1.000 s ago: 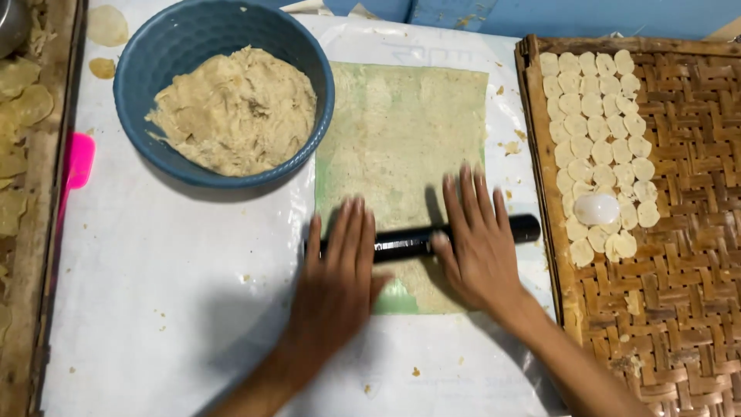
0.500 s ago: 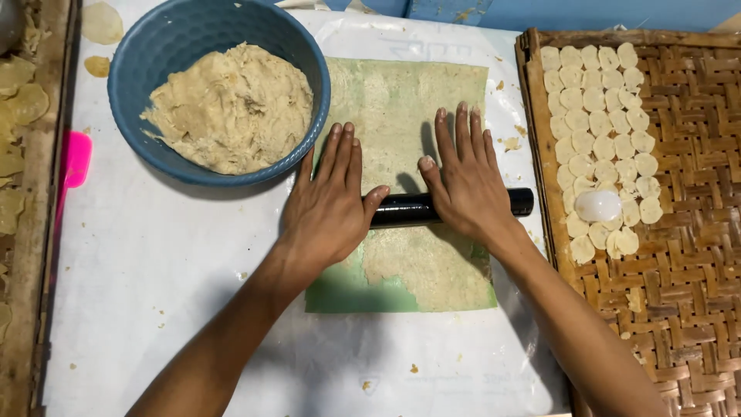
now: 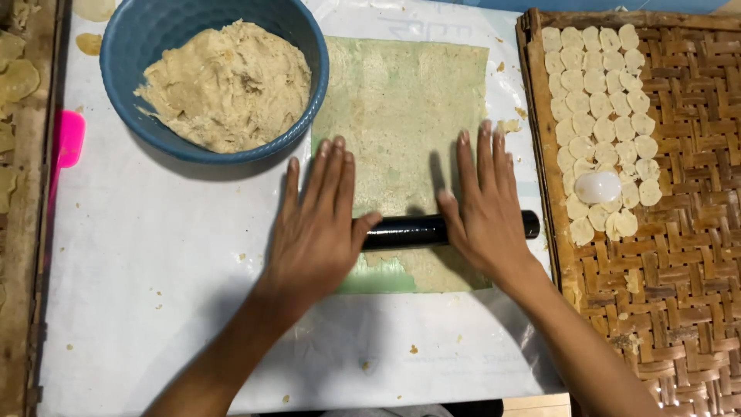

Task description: Rolling out dough on a mat and arranging small dough circles onto a woven tray.

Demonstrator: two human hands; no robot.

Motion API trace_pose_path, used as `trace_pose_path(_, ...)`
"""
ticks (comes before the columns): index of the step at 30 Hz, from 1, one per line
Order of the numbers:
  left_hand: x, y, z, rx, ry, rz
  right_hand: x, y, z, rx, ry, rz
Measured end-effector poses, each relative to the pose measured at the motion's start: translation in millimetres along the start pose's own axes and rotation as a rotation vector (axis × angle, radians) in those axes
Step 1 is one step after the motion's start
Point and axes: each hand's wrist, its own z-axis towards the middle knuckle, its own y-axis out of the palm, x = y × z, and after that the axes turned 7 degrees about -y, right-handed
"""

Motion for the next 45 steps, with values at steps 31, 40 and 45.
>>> trace_pose_path(31,37.1,15.9,-139.2,0.161,0.151,-0.012,-46.5,21.8,-182.4,0.169,-0.11,0.045)
trace_pose_path(40,3.2,14.5,-124.1,0.313,0.174,-0.089,-10.4,50.0,-171.3,0.542,-0.376,-0.016)
trace_pose_path(45,-16.4,-15.4,-68.2,0.404,0.03,-0.042,-25.7,65.8,-115.6,0.211,-0.343,-0.166)
